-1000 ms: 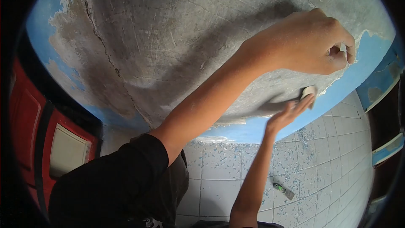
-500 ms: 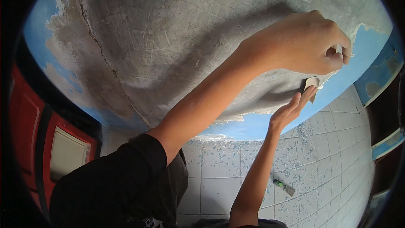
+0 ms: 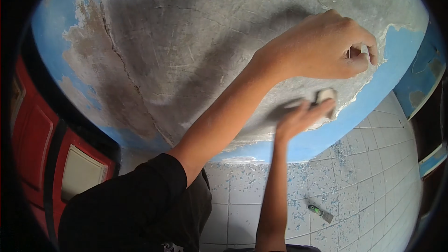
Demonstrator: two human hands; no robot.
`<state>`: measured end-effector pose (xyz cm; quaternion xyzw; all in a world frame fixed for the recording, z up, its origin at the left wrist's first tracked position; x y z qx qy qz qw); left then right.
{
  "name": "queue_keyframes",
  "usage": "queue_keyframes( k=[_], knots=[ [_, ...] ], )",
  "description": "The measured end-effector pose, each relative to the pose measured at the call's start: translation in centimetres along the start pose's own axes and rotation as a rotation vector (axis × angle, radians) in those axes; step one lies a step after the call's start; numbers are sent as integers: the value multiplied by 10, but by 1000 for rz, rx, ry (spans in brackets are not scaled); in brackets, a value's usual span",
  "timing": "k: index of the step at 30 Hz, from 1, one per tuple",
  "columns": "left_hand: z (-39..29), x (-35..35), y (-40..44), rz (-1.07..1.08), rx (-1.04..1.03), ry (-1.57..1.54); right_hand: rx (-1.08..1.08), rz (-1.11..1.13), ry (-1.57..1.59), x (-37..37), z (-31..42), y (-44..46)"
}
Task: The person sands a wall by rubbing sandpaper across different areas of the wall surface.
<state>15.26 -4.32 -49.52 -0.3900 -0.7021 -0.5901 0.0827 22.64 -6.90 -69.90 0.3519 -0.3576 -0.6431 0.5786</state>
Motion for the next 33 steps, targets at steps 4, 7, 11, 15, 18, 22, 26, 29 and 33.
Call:
queue_keyframes(
  k=[4,7,11,15,18,22,26,29,33],
  knots=[
    [-5,4,-2,-37,-30,-5,39,25,-83,24,-19,20],
    [-6,6,0,-59,-69,-24,190,43,-75,7,5,-5],
    [-7,8,1,-28,-10,-35,418,268,119,-7,58,-21],
    [-8,11,0,-68,-104,5,499,391,-85,3,28,-1],
    [-11,17,-3,-20,-29,2,280,203,-9,13,-19,-2],
    [-12,12,-1,-52,-41,-11,17,78,25,-3,-21,-79],
    [-11,1,0,-21,-18,-7,14,263,43,-5,28,-140],
    [-11,-2,0,16,10,4,-70,138,62,-5,-3,-103],
    [-11,-2,-4,13,13,24,-540,11,91,16,-51,-36]
  ],
)
Point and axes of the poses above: each hand's wrist, its own y-axis towards the middle knuckle, its own x-axis out of the back of the hand, z = x × y, the point moved 3 cm from there along y, towards the middle knuckle, and after that the axes turned 14 degrees about x, right-handed, at the moved point
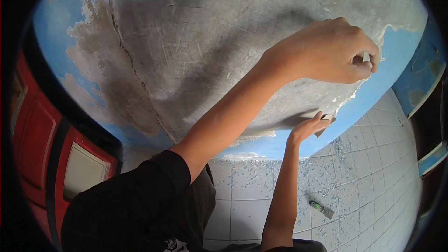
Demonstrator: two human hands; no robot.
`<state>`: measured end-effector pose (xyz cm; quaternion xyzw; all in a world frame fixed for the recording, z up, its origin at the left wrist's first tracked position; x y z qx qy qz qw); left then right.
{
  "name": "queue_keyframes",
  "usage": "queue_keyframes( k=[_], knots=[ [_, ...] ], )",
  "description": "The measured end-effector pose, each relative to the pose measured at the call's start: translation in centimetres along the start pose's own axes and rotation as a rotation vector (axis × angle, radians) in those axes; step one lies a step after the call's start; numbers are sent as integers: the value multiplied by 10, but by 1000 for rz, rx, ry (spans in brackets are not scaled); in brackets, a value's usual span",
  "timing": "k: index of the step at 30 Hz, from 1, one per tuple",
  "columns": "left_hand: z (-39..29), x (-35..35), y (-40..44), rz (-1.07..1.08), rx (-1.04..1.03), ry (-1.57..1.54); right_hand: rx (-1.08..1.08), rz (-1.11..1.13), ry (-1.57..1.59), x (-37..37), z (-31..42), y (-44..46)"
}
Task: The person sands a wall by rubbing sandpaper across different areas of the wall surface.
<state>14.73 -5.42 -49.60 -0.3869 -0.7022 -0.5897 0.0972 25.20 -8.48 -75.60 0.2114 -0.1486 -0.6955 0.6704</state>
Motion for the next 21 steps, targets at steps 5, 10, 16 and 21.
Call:
queue_keyframes(
  k=[5,10,16,21],
  knots=[
    [1,-16,5,74,7,-22,290,101,-48,-32,9,-95],
    [2,-23,6,76,14,-9,252,90,-45,-19,-8,-61],
    [4,-16,4,72,27,-3,66,55,-14,-15,7,-41],
    [6,-23,7,65,7,-27,215,142,-63,-29,14,-80]
  ],
)
Point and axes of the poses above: each hand's wrist, its own y-axis towards the middle knuckle, its own x-axis out of the back of the hand, z = x × y, the point moved 3 cm from there along y, towards the middle knuckle, and after that the axes turned 14 degrees about x, right-handed, at the moved point
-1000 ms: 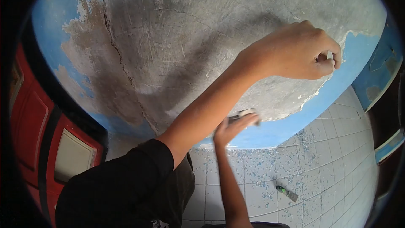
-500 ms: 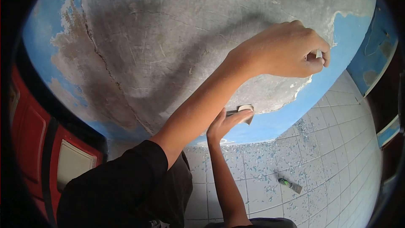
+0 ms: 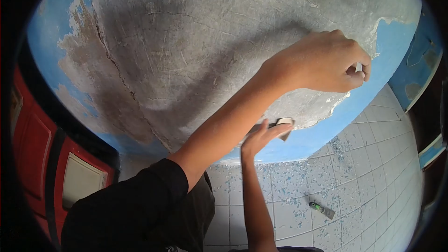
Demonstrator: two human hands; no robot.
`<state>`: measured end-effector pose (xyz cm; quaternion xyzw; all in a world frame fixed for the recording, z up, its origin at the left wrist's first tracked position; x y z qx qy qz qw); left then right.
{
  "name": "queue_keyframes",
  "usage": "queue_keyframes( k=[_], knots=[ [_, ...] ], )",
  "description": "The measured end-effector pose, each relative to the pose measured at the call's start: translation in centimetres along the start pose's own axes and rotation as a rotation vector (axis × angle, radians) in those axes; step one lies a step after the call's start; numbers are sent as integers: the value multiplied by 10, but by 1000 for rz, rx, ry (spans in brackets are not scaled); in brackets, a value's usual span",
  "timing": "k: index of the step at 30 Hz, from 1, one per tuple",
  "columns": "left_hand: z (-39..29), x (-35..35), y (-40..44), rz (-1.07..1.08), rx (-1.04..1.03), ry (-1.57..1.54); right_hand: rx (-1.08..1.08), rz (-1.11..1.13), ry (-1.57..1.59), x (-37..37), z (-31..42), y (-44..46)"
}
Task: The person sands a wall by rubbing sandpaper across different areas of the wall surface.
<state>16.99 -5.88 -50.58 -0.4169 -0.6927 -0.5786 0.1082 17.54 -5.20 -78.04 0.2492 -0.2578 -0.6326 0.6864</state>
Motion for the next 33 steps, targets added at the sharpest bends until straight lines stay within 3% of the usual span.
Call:
queue_keyframes(
  k=[5,7,10,13,15,18,20,22,24,25,29,32,33],
  knots=[
    [0,6,-6,14,21,-9,-164,-116,158,36,-26,54],
    [0,6,-7,29,29,4,-146,-127,103,26,-19,47],
    [-2,3,-4,54,54,30,84,-71,66,-8,6,-10],
    [-3,-1,-3,63,67,40,84,84,-69,-7,2,-15],
    [-1,-1,-4,58,67,42,105,-79,27,9,-5,24],
    [2,6,-7,29,16,24,-6,-111,119,37,-16,70],
    [3,10,-7,78,98,12,-72,-166,139,36,-15,75],
    [5,10,-4,71,106,-8,-31,-108,119,13,10,43],
    [5,7,-2,63,120,-32,169,-77,99,-11,30,4],
    [4,6,-1,36,93,-39,217,99,-145,-13,35,-10],
    [5,2,-1,-34,52,-72,300,-69,53,3,14,34],
    [6,10,-4,-83,35,-68,25,-164,142,50,-16,99],
    [6,12,-5,-88,27,-69,46,-170,118,51,-14,102]
  ],
)
Point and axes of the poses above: each hand's wrist, its own y-axis towards the middle knuckle, its own x-axis out of the back of the hand, z = x × y, the point moved 3 cm from there along y, towards the middle knuckle, and after that the axes turned 14 degrees about x, right-handed, at the moved point
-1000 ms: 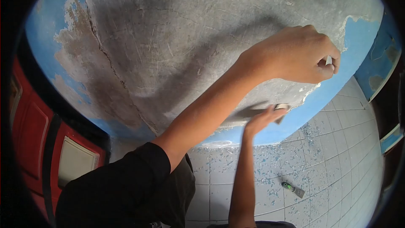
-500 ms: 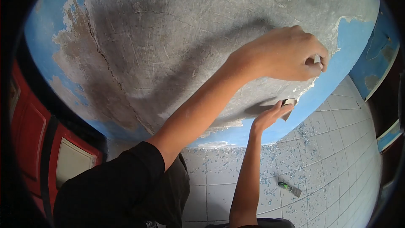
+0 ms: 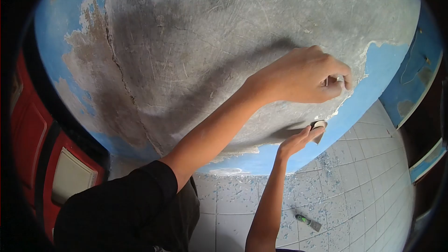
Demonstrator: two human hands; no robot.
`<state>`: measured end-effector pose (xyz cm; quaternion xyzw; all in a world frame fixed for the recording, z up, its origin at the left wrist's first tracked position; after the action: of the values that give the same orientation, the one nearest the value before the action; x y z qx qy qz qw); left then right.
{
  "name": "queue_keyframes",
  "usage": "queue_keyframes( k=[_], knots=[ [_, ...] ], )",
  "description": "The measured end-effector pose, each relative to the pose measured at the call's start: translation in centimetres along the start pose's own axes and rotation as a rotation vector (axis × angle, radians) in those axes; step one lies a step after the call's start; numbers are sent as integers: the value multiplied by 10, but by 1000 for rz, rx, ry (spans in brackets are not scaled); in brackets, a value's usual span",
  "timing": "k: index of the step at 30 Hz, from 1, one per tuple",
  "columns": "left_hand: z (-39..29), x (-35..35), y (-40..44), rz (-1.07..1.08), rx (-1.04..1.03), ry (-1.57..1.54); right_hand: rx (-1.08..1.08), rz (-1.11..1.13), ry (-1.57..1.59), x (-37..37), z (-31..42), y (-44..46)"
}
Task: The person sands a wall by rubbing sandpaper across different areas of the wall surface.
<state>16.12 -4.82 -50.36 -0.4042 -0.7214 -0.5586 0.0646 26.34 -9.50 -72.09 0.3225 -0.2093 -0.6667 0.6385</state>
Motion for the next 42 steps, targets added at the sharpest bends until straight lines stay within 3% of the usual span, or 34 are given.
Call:
queue_keyframes(
  k=[3,5,7,9,11,13,14,19,21,23,24,25,28,30,31,33,36,40,42],
  knots=[
    [0,0,1,-8,15,5,40,8,-90,-16,14,-23],
    [1,-8,4,12,54,-35,198,46,-87,-41,33,-68],
    [-5,-23,3,83,63,-6,246,274,-250,-56,53,-117],
    [-12,-35,2,155,78,41,-57,369,83,-65,25,-148],
    [-20,-43,-2,235,54,44,302,729,-993,-63,30,-131],
    [-18,-39,-2,229,61,34,151,280,-51,-47,28,-98],
    [-14,-35,-1,221,101,37,389,167,-153,-40,38,-66],
    [-4,-17,1,92,84,90,168,66,-32,-4,30,3],
    [0,-20,1,100,38,42,227,44,-123,-24,37,-21],
    [-7,-22,1,133,78,55,402,132,-172,-46,54,-69],
    [-9,-24,1,174,122,65,211,376,-278,-62,27,-110],
    [-10,-26,1,176,127,69,229,547,-205,-85,-23,-177],
    [-13,-29,-1,168,57,66,296,845,-216,-95,-56,-214],
    [-11,-25,-1,191,81,57,399,711,-174,-74,7,-154],
    [-11,-20,-1,187,83,62,432,451,-42,-58,63,-104],
    [-9,-9,-1,165,156,101,536,322,-207,-51,68,-68],
    [-4,-4,-1,81,131,51,406,277,-86,-39,81,-40],
    [-6,-5,-2,102,138,66,404,251,-94,-41,70,-59],
    [-9,-7,-2,80,42,49,489,242,-183,-44,58,-75]
  ],
)
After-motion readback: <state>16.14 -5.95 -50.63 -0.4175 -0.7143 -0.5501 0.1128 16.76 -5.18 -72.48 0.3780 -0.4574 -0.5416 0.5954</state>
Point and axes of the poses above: each hand's wrist, its own y-axis towards the middle knuckle, its own x-axis out of the back of the hand, z = x × y, the point moved 3 cm from there along y, towards the middle knuckle, and after that the axes turned 14 degrees about x, right-handed, at the moved point
